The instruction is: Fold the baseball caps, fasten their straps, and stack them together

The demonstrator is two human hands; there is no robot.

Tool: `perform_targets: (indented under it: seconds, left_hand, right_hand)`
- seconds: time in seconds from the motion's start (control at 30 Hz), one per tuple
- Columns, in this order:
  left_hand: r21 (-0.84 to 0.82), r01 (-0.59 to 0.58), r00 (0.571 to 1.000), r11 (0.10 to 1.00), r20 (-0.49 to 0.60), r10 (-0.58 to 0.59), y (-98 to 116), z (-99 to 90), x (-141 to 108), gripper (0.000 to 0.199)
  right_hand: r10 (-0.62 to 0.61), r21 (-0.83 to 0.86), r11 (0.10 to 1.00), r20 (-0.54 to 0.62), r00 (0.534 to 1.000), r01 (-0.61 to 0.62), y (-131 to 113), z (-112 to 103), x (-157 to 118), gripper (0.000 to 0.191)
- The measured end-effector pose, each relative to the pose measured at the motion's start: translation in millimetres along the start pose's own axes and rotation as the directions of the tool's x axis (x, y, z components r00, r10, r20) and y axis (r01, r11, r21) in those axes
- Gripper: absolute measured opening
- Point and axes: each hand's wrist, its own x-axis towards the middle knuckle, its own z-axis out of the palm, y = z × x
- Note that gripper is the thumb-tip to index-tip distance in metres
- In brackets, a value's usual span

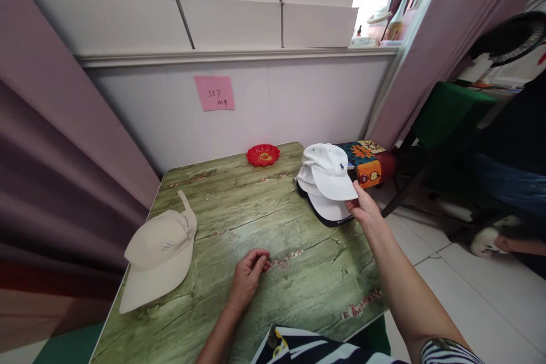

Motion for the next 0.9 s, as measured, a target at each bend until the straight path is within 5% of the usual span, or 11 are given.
perform_targets:
  seconds: [0.1, 0.23, 0.37, 0.47, 0.57, 0.63, 0.77, 0.9]
  left_hand:
    - [0.002, -0.009, 1.0, 1.0, 0.0, 0.009, -1.0, -0.5, 0.0, 0.03]
    - [0.013, -0.022, 1.0, 1.0, 0.01, 0.022, -1.2, -0.7, -0.1, 0.029]
    - [0.011, -0.024, 1.0, 1.0, 0.002, 0.024, 1.0, -0.1, -0.8, 0.028]
    - [-0.002, -0.024, 1.0, 1.0, -0.012, 0.024, 2.3, 0.5, -1.4, 0.028]
    - [0.002, -0.024, 1.0, 1.0, -0.012, 0.024, 1.4, 0.4, -1.5, 0.028]
    - [0.009, -0.026, 1.0, 1.0, -0.006, 0.026, -0.3, 0.1, -1.3, 0.027]
    - [0.012, -0.031, 1.0, 0.999, 0.003, 0.031, -3.0, 0.2, -1.1, 0.027]
    - [0.014, -0.036, 0.999, 0.999, 0.001, 0.036, -2.8, 1.0, -1.6, 0.026]
  right_hand:
    - [0.042, -0.083, 0.995, -0.075, 0.996, -0.049, 8.0, -14.9, -0.9, 0.015]
    - [-0.1, -0.296, 0.955, -0.213, 0.972, 0.033, 23.5, -40.1, 0.2, 0.033]
    - [-0.204, -0.485, 0.872, -0.232, 0.951, 0.069, 26.7, -50.9, 1.1, 0.047]
    - [-0.376, -0.8, 0.593, -0.175, 0.91, 0.091, 19.9, -49.4, -6.0, 0.054]
    - [-0.61, -0.978, 0.152, 0.021, 0.792, 0.142, 13.1, -39.2, -18.2, 0.064]
    - [-0.669, -0.976, -0.04, 0.185, 0.72, 0.213, 12.3, -26.9, -25.5, 0.072]
    - [-0.554, -0.92, -0.239, 0.392, 0.734, 0.31, 20.0, 2.1, -29.6, 0.088]
    - [-0.435, -0.917, -0.292, 0.381, 0.816, 0.272, 29.7, 18.7, -22.8, 0.1]
